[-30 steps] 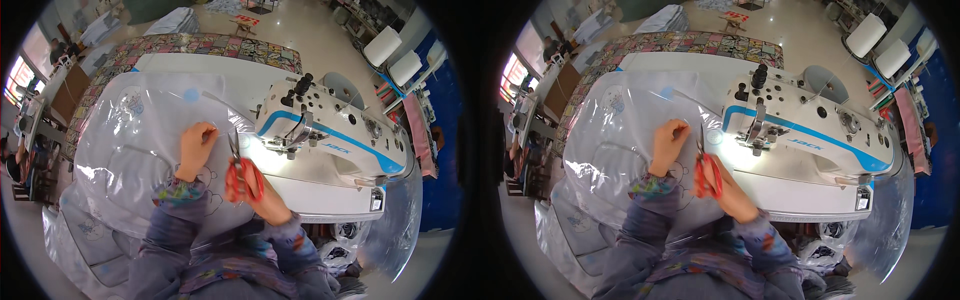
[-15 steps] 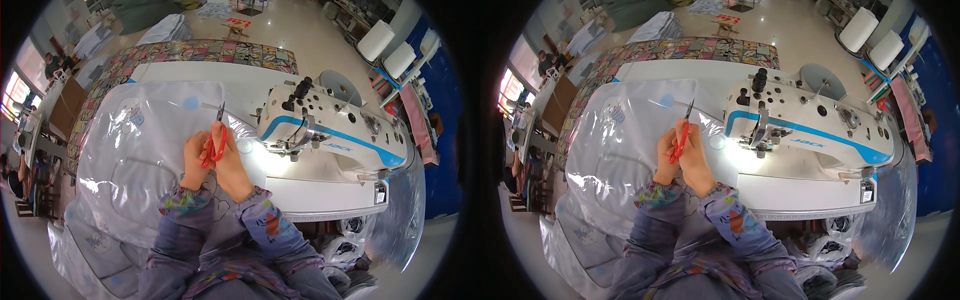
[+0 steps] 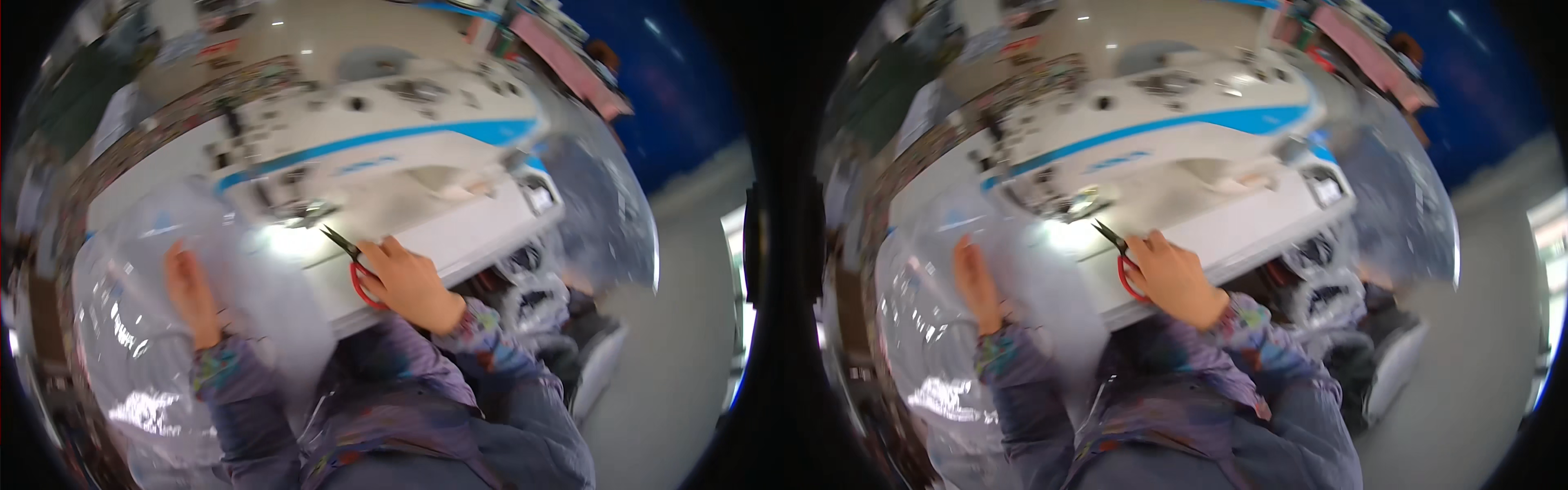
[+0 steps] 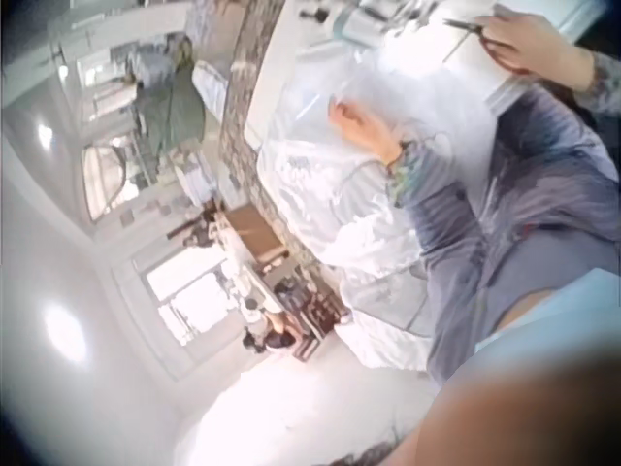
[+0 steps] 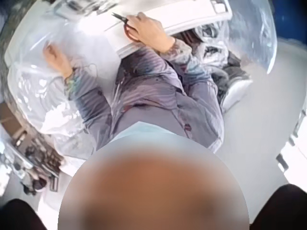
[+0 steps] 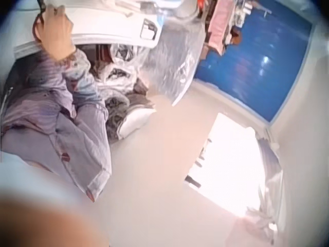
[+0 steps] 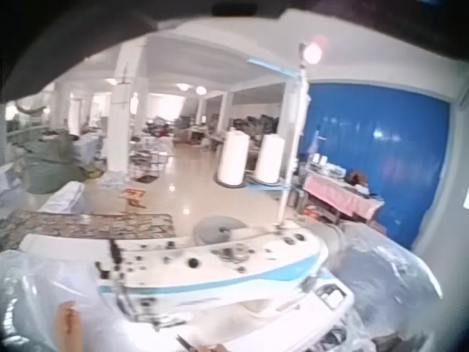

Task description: Sewing pieces of patterned fabric together using an industrial sewing machine and trimming threads with scissors.

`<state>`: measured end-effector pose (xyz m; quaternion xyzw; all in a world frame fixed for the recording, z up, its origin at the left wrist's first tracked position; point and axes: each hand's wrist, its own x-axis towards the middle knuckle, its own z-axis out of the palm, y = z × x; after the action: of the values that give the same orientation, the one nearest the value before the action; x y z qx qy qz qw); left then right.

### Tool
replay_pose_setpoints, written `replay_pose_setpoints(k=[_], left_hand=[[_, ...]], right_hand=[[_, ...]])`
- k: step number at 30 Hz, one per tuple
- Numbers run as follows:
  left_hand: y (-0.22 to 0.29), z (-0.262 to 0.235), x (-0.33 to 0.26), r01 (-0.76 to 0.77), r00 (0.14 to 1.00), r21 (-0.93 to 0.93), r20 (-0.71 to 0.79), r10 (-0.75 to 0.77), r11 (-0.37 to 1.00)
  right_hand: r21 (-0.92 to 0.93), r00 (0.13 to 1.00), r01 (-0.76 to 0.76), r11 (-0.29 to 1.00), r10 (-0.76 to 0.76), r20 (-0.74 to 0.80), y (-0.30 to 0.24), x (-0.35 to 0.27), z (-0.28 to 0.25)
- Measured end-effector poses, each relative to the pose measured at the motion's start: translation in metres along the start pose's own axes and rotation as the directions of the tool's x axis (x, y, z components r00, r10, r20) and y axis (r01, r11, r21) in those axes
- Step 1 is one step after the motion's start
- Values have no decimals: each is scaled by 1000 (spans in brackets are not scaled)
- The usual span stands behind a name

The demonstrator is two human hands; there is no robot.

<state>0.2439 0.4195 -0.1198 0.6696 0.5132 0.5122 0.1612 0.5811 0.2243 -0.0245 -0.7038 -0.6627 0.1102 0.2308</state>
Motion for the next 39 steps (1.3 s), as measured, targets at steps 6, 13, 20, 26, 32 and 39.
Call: replay_pose_setpoints(k=[6,13,20,26,32,39], left_hand=[[58,-15,-7,-149,987,151,84,138,977],[111,-33,-90,-504,778,353,583,236,788],[66,-75,-76,-354,832,326,538,135,877],[172,-67,-85,82,804,166,572,-164,983],[262,18,-140,-107,615,-300,729,300,948],[185,-9,-132,-282,855,386,516,48,878]], right_hand=[[-190,878,49,981,-133,-459,86,-27,-15],[449,283,-561,696,671,-686,291,-157,-24],[315,215,-888,336,907,-361,429,-188,14],[351,249,-833,427,857,-451,424,-165,21],[820,362,-355,448,875,-321,395,-196,-26],[796,569,-77,600,682,-460,231,-177,-144]])
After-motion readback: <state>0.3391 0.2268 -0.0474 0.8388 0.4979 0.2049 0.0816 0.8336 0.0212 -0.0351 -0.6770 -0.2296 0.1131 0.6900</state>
